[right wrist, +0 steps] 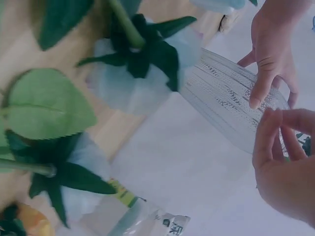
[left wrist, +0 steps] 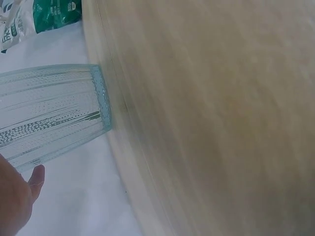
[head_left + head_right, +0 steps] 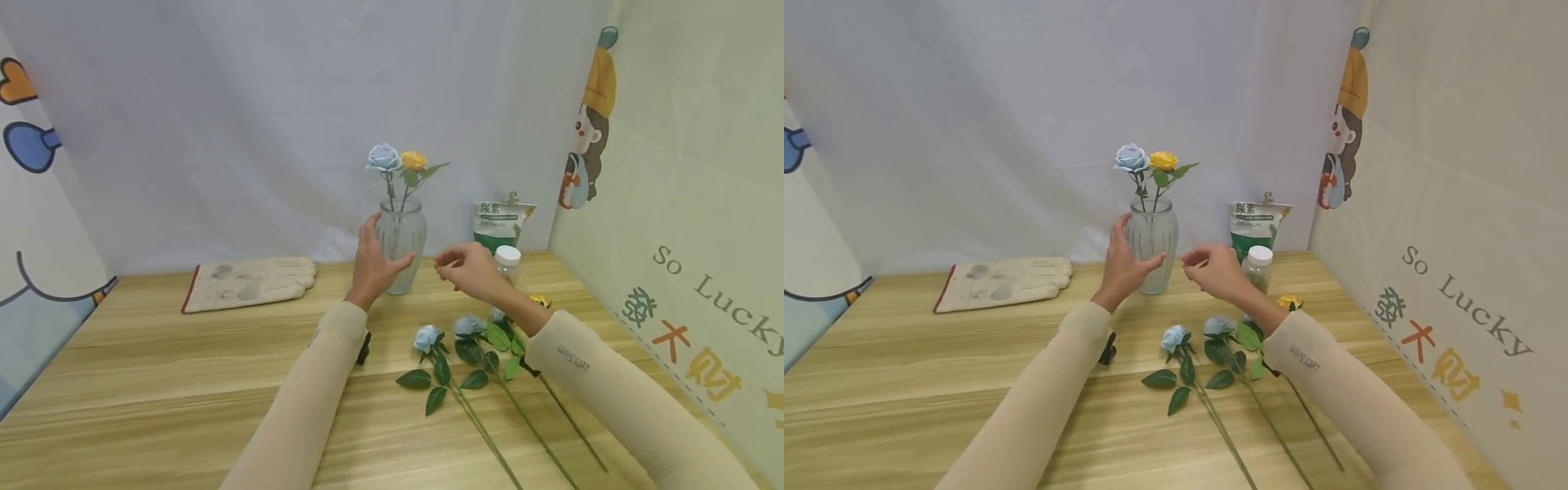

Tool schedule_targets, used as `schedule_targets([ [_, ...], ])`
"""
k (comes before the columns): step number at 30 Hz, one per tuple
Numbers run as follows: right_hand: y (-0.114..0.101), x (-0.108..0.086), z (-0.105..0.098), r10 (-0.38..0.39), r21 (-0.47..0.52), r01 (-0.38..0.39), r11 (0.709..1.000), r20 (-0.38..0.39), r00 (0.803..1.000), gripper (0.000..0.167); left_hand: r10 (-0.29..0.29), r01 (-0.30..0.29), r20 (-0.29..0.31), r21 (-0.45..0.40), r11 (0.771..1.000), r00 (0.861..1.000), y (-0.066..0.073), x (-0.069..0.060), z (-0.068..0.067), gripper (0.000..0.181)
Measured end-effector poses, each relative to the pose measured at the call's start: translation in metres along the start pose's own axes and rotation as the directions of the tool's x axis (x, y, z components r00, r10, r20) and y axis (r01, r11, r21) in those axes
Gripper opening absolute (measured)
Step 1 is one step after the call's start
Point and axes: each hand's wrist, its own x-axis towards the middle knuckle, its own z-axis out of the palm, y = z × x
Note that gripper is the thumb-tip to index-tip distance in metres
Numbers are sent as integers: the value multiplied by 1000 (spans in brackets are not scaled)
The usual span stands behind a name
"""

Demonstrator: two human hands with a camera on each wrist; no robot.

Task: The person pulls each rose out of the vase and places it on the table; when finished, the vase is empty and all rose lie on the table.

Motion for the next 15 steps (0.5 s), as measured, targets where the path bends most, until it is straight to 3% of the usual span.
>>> schedule_targets([
  [3,-9,12,5,-78,-33,75,997,-104,991,15,3,-3,-4,10,1000,1000,-1,0,1,101],
  [8,-25,32,15,-191,-26,191,981,-280,941,17,2,-2,-2,38,999,1000,0,-1,0,101],
  [11,-34,42,21,-200,-1,213,977,-354,914,19,12,-12,-3,51,999,1000,0,-1,0,101],
  [15,-43,55,25,-183,-6,197,980,-393,901,23,12,-12,-2,58,998,1000,0,0,1,101],
])
